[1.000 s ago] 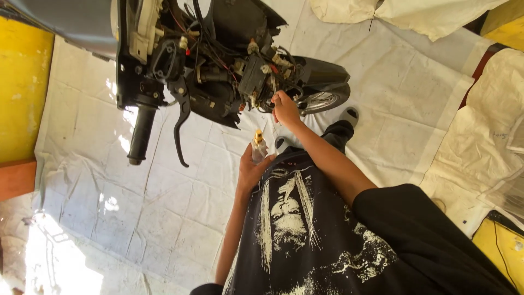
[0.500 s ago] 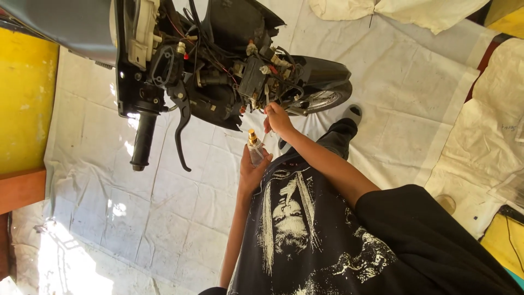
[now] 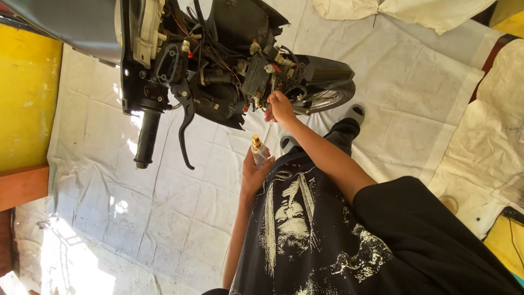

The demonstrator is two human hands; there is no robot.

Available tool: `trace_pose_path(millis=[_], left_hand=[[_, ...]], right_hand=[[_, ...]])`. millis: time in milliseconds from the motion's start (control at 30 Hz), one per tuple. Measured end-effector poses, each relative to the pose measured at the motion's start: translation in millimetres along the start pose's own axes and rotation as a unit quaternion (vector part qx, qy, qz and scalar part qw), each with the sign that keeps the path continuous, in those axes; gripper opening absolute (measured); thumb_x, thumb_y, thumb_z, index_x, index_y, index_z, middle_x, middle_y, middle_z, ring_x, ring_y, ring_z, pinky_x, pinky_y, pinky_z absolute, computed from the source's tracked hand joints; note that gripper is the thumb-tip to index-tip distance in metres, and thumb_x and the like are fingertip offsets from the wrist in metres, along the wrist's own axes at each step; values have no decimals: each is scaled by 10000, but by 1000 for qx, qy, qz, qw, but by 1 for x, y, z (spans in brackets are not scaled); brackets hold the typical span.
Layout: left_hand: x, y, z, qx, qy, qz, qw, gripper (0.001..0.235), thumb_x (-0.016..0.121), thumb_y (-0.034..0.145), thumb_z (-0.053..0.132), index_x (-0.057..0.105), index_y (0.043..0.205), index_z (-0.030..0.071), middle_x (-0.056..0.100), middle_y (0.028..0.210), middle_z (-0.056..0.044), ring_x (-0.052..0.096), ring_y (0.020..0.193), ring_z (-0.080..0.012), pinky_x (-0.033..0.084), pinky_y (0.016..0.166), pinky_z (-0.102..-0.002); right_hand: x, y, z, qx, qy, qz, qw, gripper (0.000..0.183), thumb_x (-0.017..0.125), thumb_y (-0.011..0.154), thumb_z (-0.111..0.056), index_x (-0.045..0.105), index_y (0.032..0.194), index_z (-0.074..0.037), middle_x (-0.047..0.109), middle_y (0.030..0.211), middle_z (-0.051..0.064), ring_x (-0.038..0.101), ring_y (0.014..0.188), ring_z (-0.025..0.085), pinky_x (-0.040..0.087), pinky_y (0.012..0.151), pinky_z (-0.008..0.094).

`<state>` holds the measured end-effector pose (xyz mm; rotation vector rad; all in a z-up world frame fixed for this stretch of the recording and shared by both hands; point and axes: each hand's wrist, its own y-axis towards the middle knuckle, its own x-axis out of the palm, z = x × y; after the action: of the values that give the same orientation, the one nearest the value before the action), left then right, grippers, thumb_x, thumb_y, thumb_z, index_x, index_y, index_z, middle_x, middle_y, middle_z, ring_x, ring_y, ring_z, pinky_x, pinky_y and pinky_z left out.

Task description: The person works on the front section of a motorcycle, using a screwdriver to tighten or loosen screws on the handlebar area and headlight assembly. They hold a small bottle in their left hand while manipulating the tool with their right hand.

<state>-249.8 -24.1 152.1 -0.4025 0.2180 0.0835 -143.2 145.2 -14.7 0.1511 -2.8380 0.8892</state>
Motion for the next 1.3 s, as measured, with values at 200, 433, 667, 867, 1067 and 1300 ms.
trace_pose_path(millis=[200, 433, 667, 867, 1067, 1300], left_hand=[[2, 4, 0, -5, 5, -3, 1000, 235, 787, 832, 89, 652, 1025, 93, 714, 871, -70, 641, 793, -182, 490, 754, -322], [1, 5, -12, 6, 2, -17, 1000, 283, 772, 819, 60, 639, 1067, 76, 724, 896, -77, 653, 800, -193, 495, 756, -334], [-3, -10, -4, 12, 10, -6, 1000, 404, 747, 820, 39, 592, 1192, 64, 711, 894, -75, 625, 792, -194, 471, 750, -346], [2, 3, -4, 33, -26, -28, 999, 457, 758, 827, 19, 532, 1216, 99, 711, 866, -60, 623, 729, -155, 474, 691, -309], [5, 6, 13, 58, -15, -15, 998, 219, 735, 958, 208, 564, 1045, 102, 702, 785, -77, 584, 707, -176, 447, 705, -328], [7, -1, 44, 87, -69, -24, 994, 250, 555, 1036, 337, 574, 1013, 89, 686, 753, -97, 581, 732, -188, 436, 753, -327]], right_hand=[[11, -24, -1, 7, -20, -13, 1000, 243, 342, 1083, -242, 535, 1036, -102, 681, 626, 192, 706, 476, 261, 500, 334, 250], [16, -19, -4, -3, -8, 1, 1000, 241, 330, 1069, -254, 517, 1033, -107, 686, 601, 191, 701, 453, 275, 494, 319, 257], [5, -21, 0, -23, -78, 20, 996, 246, 346, 1063, -205, 540, 989, -73, 667, 575, 161, 682, 446, 257, 512, 351, 277], [-3, -24, -9, -21, -165, 21, 986, 221, 372, 1053, -249, 554, 992, -140, 686, 551, 66, 695, 451, 200, 548, 412, 272], [2, -35, -11, -25, -193, 6, 981, 229, 361, 1048, -284, 551, 1025, -158, 660, 519, 30, 698, 466, 201, 571, 491, 304], [-1, -35, -8, -44, -234, 19, 971, 183, 381, 1034, -219, 549, 1015, -150, 636, 486, -7, 683, 457, 200, 563, 503, 306]])
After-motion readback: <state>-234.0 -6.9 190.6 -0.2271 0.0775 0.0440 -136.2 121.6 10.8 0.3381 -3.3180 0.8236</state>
